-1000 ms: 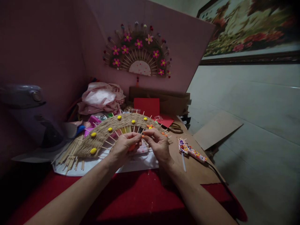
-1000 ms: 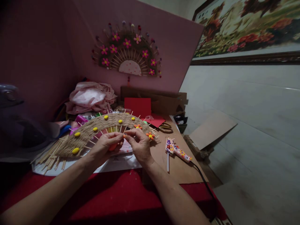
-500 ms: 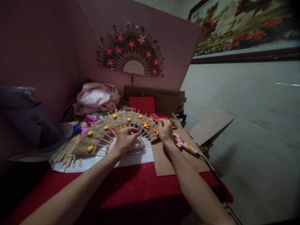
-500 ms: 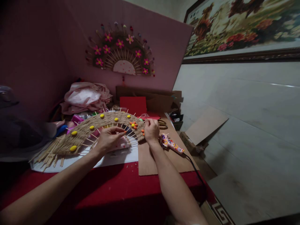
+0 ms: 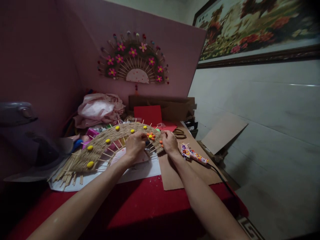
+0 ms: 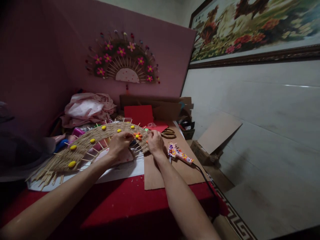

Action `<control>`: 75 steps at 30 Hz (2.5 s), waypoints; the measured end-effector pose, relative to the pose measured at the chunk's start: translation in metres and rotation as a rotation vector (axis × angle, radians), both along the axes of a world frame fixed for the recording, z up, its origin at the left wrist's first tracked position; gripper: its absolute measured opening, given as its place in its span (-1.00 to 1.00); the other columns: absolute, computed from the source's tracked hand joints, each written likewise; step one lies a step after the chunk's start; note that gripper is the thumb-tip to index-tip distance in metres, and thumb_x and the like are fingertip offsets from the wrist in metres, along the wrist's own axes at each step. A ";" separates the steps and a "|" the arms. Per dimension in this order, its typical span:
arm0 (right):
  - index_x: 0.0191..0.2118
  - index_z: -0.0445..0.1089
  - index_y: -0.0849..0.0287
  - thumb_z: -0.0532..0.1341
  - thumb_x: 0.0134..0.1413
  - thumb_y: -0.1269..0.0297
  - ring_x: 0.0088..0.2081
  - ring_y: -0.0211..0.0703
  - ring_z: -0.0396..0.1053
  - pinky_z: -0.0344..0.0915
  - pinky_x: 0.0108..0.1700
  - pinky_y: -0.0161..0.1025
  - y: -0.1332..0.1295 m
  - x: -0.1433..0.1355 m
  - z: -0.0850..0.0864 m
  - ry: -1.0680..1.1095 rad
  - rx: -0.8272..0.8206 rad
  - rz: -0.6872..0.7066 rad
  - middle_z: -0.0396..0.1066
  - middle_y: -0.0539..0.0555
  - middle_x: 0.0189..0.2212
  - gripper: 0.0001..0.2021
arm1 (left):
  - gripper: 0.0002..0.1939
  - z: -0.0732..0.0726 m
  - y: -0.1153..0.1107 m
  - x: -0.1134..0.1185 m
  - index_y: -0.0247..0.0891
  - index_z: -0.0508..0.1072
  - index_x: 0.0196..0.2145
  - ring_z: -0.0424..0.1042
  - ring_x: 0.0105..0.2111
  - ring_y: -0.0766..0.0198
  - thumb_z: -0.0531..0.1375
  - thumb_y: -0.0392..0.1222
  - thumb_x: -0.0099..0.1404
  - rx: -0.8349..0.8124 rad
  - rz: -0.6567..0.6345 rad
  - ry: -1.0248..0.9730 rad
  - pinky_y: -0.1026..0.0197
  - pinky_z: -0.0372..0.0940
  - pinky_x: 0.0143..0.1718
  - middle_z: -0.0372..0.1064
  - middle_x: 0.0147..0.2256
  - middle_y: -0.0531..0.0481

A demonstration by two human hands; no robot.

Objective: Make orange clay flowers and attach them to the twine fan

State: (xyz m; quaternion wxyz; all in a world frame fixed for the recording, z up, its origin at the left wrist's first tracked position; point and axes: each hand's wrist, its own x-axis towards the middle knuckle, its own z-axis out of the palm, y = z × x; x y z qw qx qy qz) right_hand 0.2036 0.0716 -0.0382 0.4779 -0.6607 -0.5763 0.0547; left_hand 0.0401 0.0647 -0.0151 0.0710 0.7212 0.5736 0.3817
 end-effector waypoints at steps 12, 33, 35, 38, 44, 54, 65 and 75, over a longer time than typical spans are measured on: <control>-0.30 0.43 0.17 0.03 0.19 0.09 -0.32 -0.16 0.30 0.13 -0.27 -0.27 0.001 -0.001 -0.004 -0.001 0.036 -0.008 0.40 0.11 -0.36 -0.68 | -0.86 -0.003 0.002 0.000 -0.14 0.56 -0.35 0.42 -0.31 0.22 0.18 -0.20 0.19 0.001 -0.041 0.054 0.24 0.15 -0.37 0.51 -0.29 0.00; -0.28 0.43 0.18 0.04 0.19 0.14 -0.30 -0.13 0.31 0.14 -0.26 -0.26 0.000 -0.003 -0.003 -0.019 0.032 -0.029 0.38 0.13 -0.32 -0.72 | -0.83 -0.005 0.005 0.003 -0.18 0.56 -0.31 0.41 -0.32 0.22 0.16 -0.19 0.21 0.032 -0.082 0.012 0.24 0.16 -0.34 0.50 -0.29 -0.04; -0.28 0.43 0.18 0.05 0.19 0.15 -0.28 -0.13 0.31 0.14 -0.25 -0.26 -0.001 -0.003 -0.003 -0.022 0.025 -0.032 0.39 0.13 -0.31 -0.72 | -0.83 -0.003 0.003 -0.002 -0.20 0.55 -0.31 0.41 -0.30 0.24 0.14 -0.22 0.22 0.047 -0.092 -0.002 0.26 0.17 -0.32 0.49 -0.29 -0.04; -0.28 0.44 0.17 0.05 0.19 0.14 -0.28 -0.12 0.31 0.14 -0.26 -0.26 -0.001 -0.003 -0.003 -0.026 0.014 -0.037 0.38 0.13 -0.31 -0.72 | -0.79 0.000 -0.004 -0.009 -0.19 0.54 -0.33 0.40 -0.31 0.22 0.08 -0.24 0.25 0.087 -0.002 0.136 0.25 0.16 -0.35 0.44 -0.28 -0.05; -0.27 0.44 0.17 0.05 0.19 0.15 -0.27 -0.12 0.32 0.14 -0.25 -0.26 -0.003 -0.004 -0.002 -0.027 0.002 -0.047 0.39 0.14 -0.30 -0.72 | -0.73 -0.001 -0.028 -0.009 -0.23 0.49 -0.31 0.41 -0.40 0.19 -0.02 -0.28 0.29 0.094 0.068 0.529 0.21 0.06 -0.52 0.38 -0.23 -0.09; -0.26 0.44 0.18 0.05 0.19 0.15 -0.26 -0.13 0.33 0.15 -0.24 -0.28 -0.001 -0.004 -0.003 -0.023 -0.004 -0.053 0.41 0.14 -0.28 -0.72 | -0.67 -0.004 -0.030 -0.002 -0.29 0.42 -0.15 0.40 -0.37 0.15 -0.08 -0.37 0.29 0.127 -0.015 0.688 0.19 0.18 -0.50 0.30 -0.21 -0.16; -0.25 0.44 0.17 0.10 0.15 0.17 -0.27 -0.14 0.35 0.17 -0.22 -0.27 -0.001 -0.004 -0.004 -0.020 -0.010 -0.053 0.42 0.13 -0.27 -0.76 | -0.66 -0.008 -0.033 -0.006 -0.34 0.37 -0.06 0.42 -0.36 0.11 -0.07 -0.37 0.28 0.169 0.005 0.694 0.19 0.21 -0.51 0.34 -0.24 -0.19; -0.27 0.44 0.16 0.10 0.14 0.16 -0.26 -0.13 0.35 0.18 -0.21 -0.26 0.000 -0.004 -0.005 -0.015 -0.003 -0.051 0.41 0.12 -0.30 -0.76 | -0.54 -0.012 -0.034 0.002 -0.35 0.23 0.13 0.41 -0.38 0.12 -0.07 -0.39 0.27 0.170 0.036 0.780 0.20 0.22 -0.51 0.31 -0.22 -0.22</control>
